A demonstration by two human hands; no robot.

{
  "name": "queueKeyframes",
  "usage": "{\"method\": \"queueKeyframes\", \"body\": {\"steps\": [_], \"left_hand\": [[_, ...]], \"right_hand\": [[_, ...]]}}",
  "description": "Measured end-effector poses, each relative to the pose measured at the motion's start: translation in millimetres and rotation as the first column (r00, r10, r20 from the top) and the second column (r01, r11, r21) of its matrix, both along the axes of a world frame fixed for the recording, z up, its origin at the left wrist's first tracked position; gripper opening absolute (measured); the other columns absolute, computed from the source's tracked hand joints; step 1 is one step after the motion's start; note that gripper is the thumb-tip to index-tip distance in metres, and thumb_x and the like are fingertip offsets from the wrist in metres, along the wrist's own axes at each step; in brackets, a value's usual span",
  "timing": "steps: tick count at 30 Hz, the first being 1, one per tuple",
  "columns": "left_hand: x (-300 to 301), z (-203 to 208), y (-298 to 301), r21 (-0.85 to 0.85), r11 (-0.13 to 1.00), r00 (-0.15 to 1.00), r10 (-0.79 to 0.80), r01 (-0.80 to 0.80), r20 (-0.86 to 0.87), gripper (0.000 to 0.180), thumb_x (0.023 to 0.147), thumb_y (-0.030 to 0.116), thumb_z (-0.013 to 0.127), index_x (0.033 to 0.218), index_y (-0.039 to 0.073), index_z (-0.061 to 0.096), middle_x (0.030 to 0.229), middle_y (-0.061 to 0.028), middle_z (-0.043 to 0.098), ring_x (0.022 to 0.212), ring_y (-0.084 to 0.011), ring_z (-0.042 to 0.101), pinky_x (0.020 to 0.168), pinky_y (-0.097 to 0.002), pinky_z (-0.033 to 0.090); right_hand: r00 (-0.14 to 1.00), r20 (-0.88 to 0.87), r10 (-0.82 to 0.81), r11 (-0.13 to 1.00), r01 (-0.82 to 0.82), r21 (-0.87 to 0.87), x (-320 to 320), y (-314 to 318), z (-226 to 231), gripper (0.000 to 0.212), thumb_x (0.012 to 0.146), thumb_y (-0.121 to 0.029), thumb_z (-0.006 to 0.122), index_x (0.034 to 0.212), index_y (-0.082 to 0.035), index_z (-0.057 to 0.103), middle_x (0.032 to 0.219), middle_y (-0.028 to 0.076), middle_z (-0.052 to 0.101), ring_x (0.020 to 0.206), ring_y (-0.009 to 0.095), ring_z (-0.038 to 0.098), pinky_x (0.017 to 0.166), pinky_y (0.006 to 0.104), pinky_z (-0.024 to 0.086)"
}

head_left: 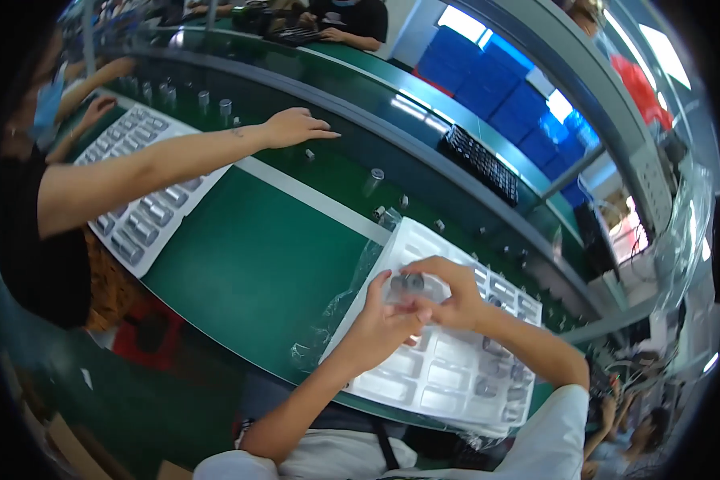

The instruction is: The person assembles small electronic components by hand, placing them into a white plastic tray.

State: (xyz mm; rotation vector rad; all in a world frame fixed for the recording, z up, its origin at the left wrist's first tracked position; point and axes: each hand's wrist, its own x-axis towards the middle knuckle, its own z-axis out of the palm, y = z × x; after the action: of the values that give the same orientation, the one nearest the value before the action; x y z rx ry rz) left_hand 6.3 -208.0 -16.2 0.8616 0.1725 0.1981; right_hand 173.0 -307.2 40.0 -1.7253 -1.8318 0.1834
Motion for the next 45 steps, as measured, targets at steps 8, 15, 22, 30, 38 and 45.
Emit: {"method": "queueKeyframes", "body": {"steps": [8, 15, 22, 30, 38, 45], "left_hand": [[-2.0, -9.1, 1.5, 0.176, 0.978, 0.994, -0.109, 0.113, -0.030, 0.042, 0.095, 0.018, 0.064, 0.129, -0.004, 0.050, 0.111, -0.0128, 0.060, 0.092, -0.0174, 0.066, 0.077, -0.0293, 0.055], [-0.6, -8.6, 1.5, 0.138, 0.986, 0.995, -0.096, 0.094, 0.005, 0.036, 0.096, 0.016, 0.063, 0.124, -0.005, 0.053, 0.110, -0.0132, 0.060, 0.091, -0.0179, 0.066, 0.076, -0.0291, 0.055], [-0.6, -7.2, 2.2, 0.202, 0.972, 0.992, -0.123, 0.122, -0.012, 0.034, 0.097, 0.016, 0.062, 0.122, -0.005, 0.053, 0.109, -0.0128, 0.059, 0.089, -0.0179, 0.066, 0.075, -0.0290, 0.055], [-4.3, -11.0, -2.6, 0.275, 0.960, 0.997, -0.032, 0.049, -0.068, 0.029, 0.094, 0.007, 0.061, 0.120, -0.004, 0.055, 0.102, -0.0111, 0.064, 0.086, -0.0167, 0.066, 0.073, -0.0280, 0.055], [30.7, 37.6, -3.7, 0.966, 0.255, 0.979, -0.177, -0.052, 0.099, 0.030, 0.087, 0.012, 0.066, 0.113, -0.002, 0.062, 0.102, -0.0203, 0.064, 0.082, -0.0301, 0.066, 0.075, -0.0372, 0.053], [145.3, 3.0, -28.8, 0.975, -0.206, 0.989, -0.140, -0.086, 0.058, 0.028, 0.082, 0.018, 0.070, 0.105, 0.002, 0.069, 0.113, -0.0253, 0.053, 0.109, -0.0418, 0.052, 0.086, -0.0459, 0.052]], "right_hand": [[0.234, -0.835, -0.498, 0.773, 0.555, -0.306, 98.6, 54.6, -29.5, 0.019, 0.090, -0.010, 0.066, 0.107, -0.003, 0.065, 0.099, 0.010, 0.068, 0.088, 0.016, 0.065, 0.079, 0.0273, 0.053], [0.639, 0.096, -0.763, 0.597, 0.754, -0.274, 179.8, 83.3, -46.5, 0.058, 0.072, -0.033, 0.082, 0.113, 0.005, 0.068, 0.105, 0.019, 0.071, 0.097, 0.027, 0.068, 0.089, 0.0352, 0.052], [0.762, 0.398, -0.511, 0.817, 0.574, -0.050, 144.4, 131.9, -38.1, 0.065, 0.076, -0.020, 0.075, 0.135, -0.003, 0.053, 0.126, 0.022, 0.060, 0.116, 0.037, 0.058, 0.103, 0.0433, 0.045], [0.828, 0.525, 0.196, 0.766, 0.205, -0.609, 85.2, 180.5, -19.2, 0.027, 0.080, -0.006, 0.066, 0.107, -0.005, 0.069, 0.097, 0.017, 0.069, 0.095, 0.036, 0.067, 0.082, 0.0425, 0.054], [0.904, -0.394, -0.168, 0.986, 0.148, -0.081, 104.5, 91.6, 37.0, 0.048, 0.085, -0.023, 0.074, 0.127, -0.004, 0.061, 0.091, 0.005, 0.069, 0.079, 0.012, 0.064, 0.072, 0.0258, 0.052], [0.612, -0.782, -0.115, 0.982, 0.188, 0.003, 77.7, -11.5, 44.1, 0.037, 0.081, 0.004, 0.073, 0.115, -0.006, 0.061, 0.110, 0.013, 0.070, 0.099, 0.016, 0.067, 0.089, 0.0302, 0.054]]}}
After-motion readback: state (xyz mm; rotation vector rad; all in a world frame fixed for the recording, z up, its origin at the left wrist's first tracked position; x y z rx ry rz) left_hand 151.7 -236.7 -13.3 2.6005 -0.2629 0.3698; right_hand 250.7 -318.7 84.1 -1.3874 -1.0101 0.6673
